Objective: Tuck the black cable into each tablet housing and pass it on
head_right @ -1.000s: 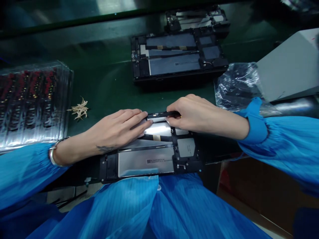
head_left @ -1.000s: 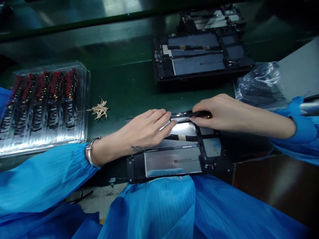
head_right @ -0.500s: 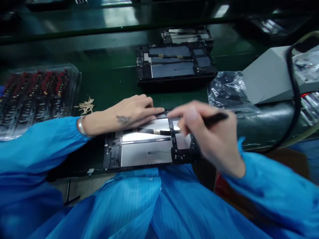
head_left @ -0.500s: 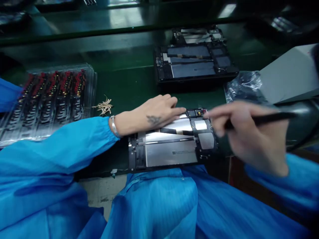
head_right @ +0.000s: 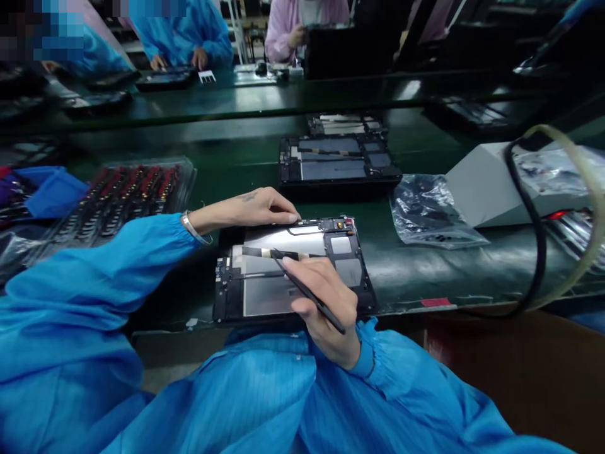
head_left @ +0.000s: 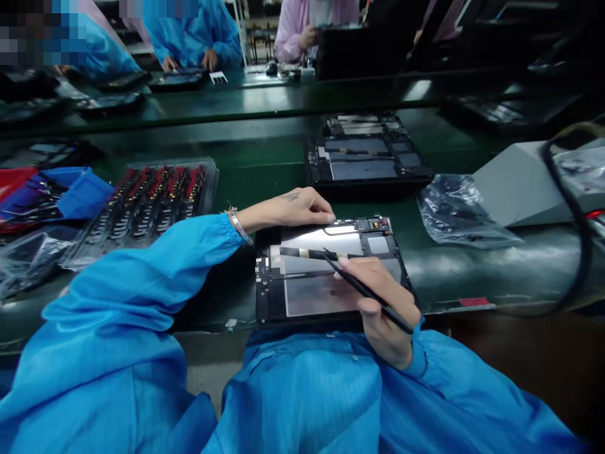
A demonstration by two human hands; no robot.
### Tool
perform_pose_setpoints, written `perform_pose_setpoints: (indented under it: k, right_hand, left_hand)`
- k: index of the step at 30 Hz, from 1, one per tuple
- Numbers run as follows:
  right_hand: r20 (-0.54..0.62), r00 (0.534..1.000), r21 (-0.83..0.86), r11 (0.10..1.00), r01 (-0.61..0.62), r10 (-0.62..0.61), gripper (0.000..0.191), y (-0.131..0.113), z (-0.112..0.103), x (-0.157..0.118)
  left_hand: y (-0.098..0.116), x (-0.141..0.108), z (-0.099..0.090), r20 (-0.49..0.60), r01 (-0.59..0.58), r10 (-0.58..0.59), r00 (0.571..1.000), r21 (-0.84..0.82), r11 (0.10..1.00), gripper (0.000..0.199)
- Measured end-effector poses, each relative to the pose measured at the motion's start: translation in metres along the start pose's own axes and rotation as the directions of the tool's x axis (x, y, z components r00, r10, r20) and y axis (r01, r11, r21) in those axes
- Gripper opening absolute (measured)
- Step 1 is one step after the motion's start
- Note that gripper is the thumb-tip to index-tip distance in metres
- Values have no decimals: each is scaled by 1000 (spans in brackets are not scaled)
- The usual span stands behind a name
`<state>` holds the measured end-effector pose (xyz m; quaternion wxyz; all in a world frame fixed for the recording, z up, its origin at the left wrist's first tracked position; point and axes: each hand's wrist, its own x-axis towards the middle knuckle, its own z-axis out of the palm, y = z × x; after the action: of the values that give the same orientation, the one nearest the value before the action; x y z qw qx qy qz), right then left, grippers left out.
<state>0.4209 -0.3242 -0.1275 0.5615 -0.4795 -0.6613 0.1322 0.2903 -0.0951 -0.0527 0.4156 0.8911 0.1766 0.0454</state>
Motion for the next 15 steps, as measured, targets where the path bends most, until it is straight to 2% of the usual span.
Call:
perform_pose_setpoints:
  k: [1,2,4,5,6,8,9,10,11,12,13,14,15]
  right_hand:
    - [-45,999,29,1000,8,-7,45,-2,1,2]
    - [-33,999,29,1000,9,-8,48,-3,1,3]
    - [68,997,-2,999,46,-46,60,-2,-4,6]
    - [164,980,-24,993,117,-111,64,0,-10,9]
    - [280,937,-55,971,232,-208,64,2,-18,12]
    - [499,770,-134,843,521,-397,61,7,-37,20]
    - [572,685,-185,742,644,-452,58,9,-46,24]
    - [614,621,-236,638,733,-487,52,11,-56,29]
    - [627,589,-279,560,780,-509,48,11,-63,33]
    - [605,594,-306,535,788,-530,46,12,-69,36]
    - [521,651,-320,581,748,-552,44,11,-73,40]
    - [383,742,-315,677,665,-550,41,10,-76,43]
    - [219,840,-288,790,542,-496,35,10,-76,46]
  left_hand:
    - [2,-2,-2,14,-2,3,1000,-19,1000,28]
    - [3,-4,-3,23,7,-6,1000,-60,998,29]
    - [8,-8,-4,26,62,-59,998,-174,983,29]
    - [10,-11,-5,25,92,-89,996,-222,971,30]
    - [12,-13,-6,20,112,-110,994,-261,959,30]
    - [17,-17,-9,-9,108,-117,993,-328,939,30]
    - [20,-19,-11,-29,94,-112,993,-358,929,31]
    - [22,-21,-13,-54,79,-107,993,-383,920,33]
    - [24,-23,-14,-88,62,-105,990,-401,914,35]
    - [26,-24,-15,-132,42,-105,986,-410,911,37]
    - [27,-25,-14,-181,19,-103,978,-414,910,37]
    - [28,-27,-13,-230,-12,-95,969,-424,906,34]
    - [29,-29,-10,-276,-53,-82,958,-450,892,29]
